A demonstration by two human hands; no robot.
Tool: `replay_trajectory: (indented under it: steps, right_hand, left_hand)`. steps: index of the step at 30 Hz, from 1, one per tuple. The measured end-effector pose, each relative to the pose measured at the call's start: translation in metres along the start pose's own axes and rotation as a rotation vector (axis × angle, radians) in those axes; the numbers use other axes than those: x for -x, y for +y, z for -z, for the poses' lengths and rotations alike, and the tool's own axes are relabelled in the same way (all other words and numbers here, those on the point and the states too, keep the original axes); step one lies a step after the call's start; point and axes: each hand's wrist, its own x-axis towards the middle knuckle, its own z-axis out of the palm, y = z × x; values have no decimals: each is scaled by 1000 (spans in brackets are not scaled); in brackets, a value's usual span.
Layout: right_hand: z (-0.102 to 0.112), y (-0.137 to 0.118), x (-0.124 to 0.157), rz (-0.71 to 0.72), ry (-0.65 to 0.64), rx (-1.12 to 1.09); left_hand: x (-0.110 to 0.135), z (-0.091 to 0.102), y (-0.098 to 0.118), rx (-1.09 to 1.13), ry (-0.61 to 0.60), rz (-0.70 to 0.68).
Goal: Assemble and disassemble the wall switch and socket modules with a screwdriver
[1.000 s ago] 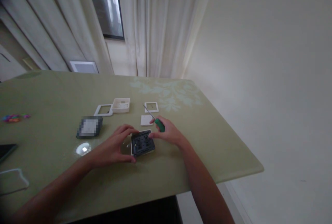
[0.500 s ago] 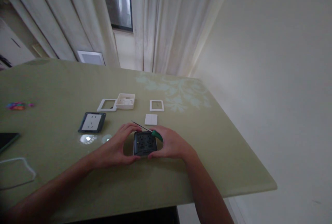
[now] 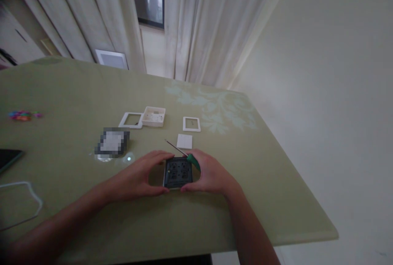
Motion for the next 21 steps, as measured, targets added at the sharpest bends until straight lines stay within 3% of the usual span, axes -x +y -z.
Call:
replay_trajectory:
  steps: [8,16,19,21]
  right_hand:
    - [1,-11,3,13,-12,102]
    - [2,-15,4,15,-32,115]
    - [4,-11,4,75,22,49]
    - [9,-9,4,126,130,1]
  left_hand:
    - [-2,0,5,121,-36,-5]
    - [0,-2,6,101,-27,-37]
    - [2,-5,5,91,-8,-27]
    - [2,-6,3,84,-3,-4]
